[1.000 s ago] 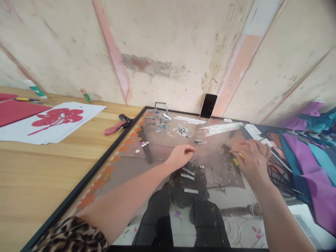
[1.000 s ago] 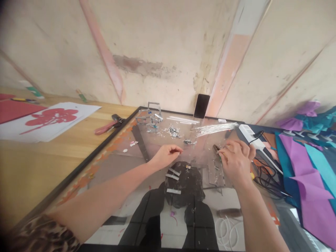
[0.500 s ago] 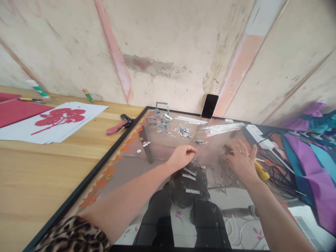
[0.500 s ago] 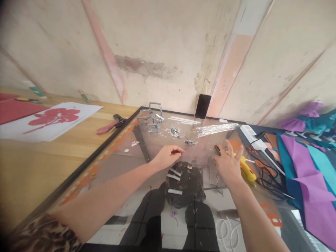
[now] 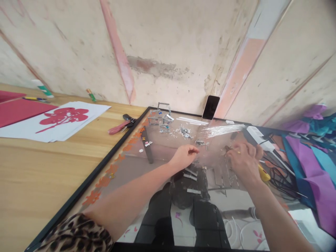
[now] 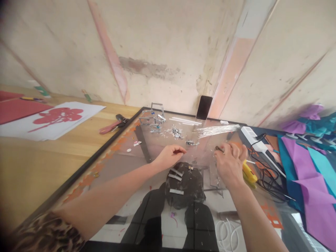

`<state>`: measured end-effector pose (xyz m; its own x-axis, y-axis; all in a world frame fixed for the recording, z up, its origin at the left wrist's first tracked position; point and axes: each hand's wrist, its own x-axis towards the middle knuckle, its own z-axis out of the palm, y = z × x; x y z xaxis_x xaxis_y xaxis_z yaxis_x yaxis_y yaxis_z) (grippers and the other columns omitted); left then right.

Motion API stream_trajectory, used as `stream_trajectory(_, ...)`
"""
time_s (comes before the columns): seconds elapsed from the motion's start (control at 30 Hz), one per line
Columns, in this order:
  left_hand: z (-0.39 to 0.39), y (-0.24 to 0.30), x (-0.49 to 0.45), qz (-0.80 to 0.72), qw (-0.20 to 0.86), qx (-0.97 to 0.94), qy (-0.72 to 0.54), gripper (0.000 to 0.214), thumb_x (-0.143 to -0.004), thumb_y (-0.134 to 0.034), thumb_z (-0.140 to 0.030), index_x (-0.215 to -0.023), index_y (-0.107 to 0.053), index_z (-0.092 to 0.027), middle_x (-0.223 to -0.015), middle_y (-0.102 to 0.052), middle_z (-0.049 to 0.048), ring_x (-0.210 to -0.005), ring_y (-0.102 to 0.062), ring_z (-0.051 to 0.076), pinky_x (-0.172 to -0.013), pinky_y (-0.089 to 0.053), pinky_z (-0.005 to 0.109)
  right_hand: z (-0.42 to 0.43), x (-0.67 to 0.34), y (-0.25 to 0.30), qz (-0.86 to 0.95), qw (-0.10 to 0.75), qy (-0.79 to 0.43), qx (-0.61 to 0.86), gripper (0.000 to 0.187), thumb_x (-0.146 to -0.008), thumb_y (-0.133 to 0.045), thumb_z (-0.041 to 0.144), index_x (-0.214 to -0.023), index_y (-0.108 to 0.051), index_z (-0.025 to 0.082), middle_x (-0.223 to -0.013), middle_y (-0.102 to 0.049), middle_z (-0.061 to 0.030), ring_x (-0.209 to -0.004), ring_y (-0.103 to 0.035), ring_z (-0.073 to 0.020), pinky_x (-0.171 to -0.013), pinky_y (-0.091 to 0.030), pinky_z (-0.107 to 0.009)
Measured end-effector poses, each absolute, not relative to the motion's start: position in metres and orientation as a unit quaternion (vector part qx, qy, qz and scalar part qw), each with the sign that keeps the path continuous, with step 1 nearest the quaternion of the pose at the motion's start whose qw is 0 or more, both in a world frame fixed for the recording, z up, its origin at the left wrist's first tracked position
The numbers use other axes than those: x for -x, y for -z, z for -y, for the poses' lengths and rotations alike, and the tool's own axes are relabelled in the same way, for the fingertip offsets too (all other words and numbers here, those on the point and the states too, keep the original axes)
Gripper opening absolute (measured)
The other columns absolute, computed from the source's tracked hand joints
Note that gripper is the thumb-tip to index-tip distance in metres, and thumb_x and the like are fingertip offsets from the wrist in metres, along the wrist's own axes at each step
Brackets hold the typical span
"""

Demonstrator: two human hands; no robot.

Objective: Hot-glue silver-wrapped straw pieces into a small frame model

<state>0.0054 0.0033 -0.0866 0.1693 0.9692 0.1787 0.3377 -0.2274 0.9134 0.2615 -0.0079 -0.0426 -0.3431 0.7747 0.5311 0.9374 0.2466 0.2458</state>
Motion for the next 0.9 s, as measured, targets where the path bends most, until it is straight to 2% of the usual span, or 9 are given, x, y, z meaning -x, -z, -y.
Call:
stream_trajectory(0.1,0.003,0.076,-0.012,-0.477,0.397,-0.654,-0.432,0.022,-0.075,-0.053,-0.015,-0.089,-0.070,-0.015,-0.094,-0.071,0.0051,-0.084,-0.064,0.015,-0.082,-0.050,0.026,0.022,-0.255,0.026,0.776,0.269,0.222,0.525,0.020,-0.087,-0.051,0.031,-0.085,-0.070,0.025,-0.116,-0.052,-0.0067,-0.116,-0.040,-0.0278,-0.104,-0.024,-0.054)
stream_trajectory(0.17,0.008,0.068,-0.018,-0.442,0.456,-0.633,-0.442,0.022,-0.076,-0.056,-0.018,-0.092,-0.070,-0.014,-0.095,-0.071,0.0065,-0.084,-0.064,0.016,-0.079,-0.050,0.026,0.031,-0.248,0.018,0.791,0.323,0.167,0.493,0.018,-0.086,-0.053,0.031,-0.084,-0.070,0.025,-0.111,-0.053,-0.0077,-0.111,-0.045,-0.0267,-0.100,-0.031,-0.050)
stream_trajectory(0.33,0.025,0.046,-0.028,-0.299,0.665,-0.547,-0.412,0.034,-0.073,-0.068,-0.025,-0.104,-0.067,-0.013,-0.098,-0.071,0.0092,-0.082,-0.065,0.014,-0.080,-0.050,0.027,0.047,-0.231,0.013,0.828,0.355,0.049,0.432,0.013,-0.084,-0.056,0.027,-0.082,-0.068,0.025,-0.106,-0.054,-0.0062,-0.105,-0.048,-0.0249,-0.095,-0.037,-0.047)
stream_trajectory(0.43,0.032,0.039,-0.028,-0.273,0.716,-0.518,-0.380,0.035,-0.069,-0.073,-0.031,-0.100,-0.069,-0.014,-0.092,-0.071,0.0080,-0.078,-0.064,0.013,-0.078,-0.049,0.027,0.048,-0.226,0.017,0.833,0.363,0.022,0.418,0.011,-0.083,-0.056,0.024,-0.084,-0.068,0.025,-0.108,-0.054,-0.0061,-0.108,-0.047,-0.0247,-0.094,-0.039,-0.046)
stream_trajectory(0.57,0.033,0.040,-0.029,-0.326,0.739,-0.451,-0.380,0.036,-0.058,-0.081,-0.033,-0.086,-0.071,-0.013,-0.079,-0.070,0.0061,-0.068,-0.062,0.011,-0.067,-0.048,0.024,0.049,-0.222,0.020,0.846,0.360,0.023,0.393,0.014,-0.082,-0.057,0.020,-0.086,-0.069,0.026,-0.115,-0.055,-0.0054,-0.116,-0.044,-0.0261,-0.099,-0.036,-0.049)
stream_trajectory(0.67,0.031,0.042,-0.030,-0.347,0.736,-0.428,-0.392,0.037,-0.054,-0.083,-0.033,-0.080,-0.070,-0.011,-0.068,-0.067,0.0045,-0.060,-0.060,0.010,-0.060,-0.046,0.022,0.051,-0.221,0.018,0.864,0.349,-0.028,0.360,0.023,-0.085,-0.052,0.017,-0.097,-0.067,0.027,-0.126,-0.052,-0.0046,-0.124,-0.040,-0.0258,-0.104,-0.032,-0.051)
stream_trajectory(0.8,0.025,0.040,-0.025,-0.347,0.677,-0.495,-0.420,0.031,-0.061,-0.078,-0.035,-0.075,-0.070,-0.010,-0.064,-0.066,0.0045,-0.058,-0.058,0.011,-0.059,-0.046,0.023,0.056,-0.222,0.019,0.870,0.316,-0.160,0.343,0.036,-0.088,-0.047,0.019,-0.121,-0.056,0.028,-0.142,-0.040,-0.0058,-0.131,-0.036,-0.0248,-0.106,-0.032,-0.049)
stream_trajectory(0.9,0.023,0.036,-0.019,-0.345,0.595,-0.582,-0.433,0.025,-0.070,-0.071,-0.034,-0.075,-0.070,-0.011,-0.062,-0.064,0.0035,-0.056,-0.056,0.011,-0.056,-0.045,0.022,0.058,-0.220,0.027,0.862,0.319,-0.176,0.353,0.042,-0.087,-0.050,0.021,-0.128,-0.050,0.027,-0.146,-0.036,-0.0074,-0.133,-0.034,-0.0254,-0.107,-0.032,-0.049)
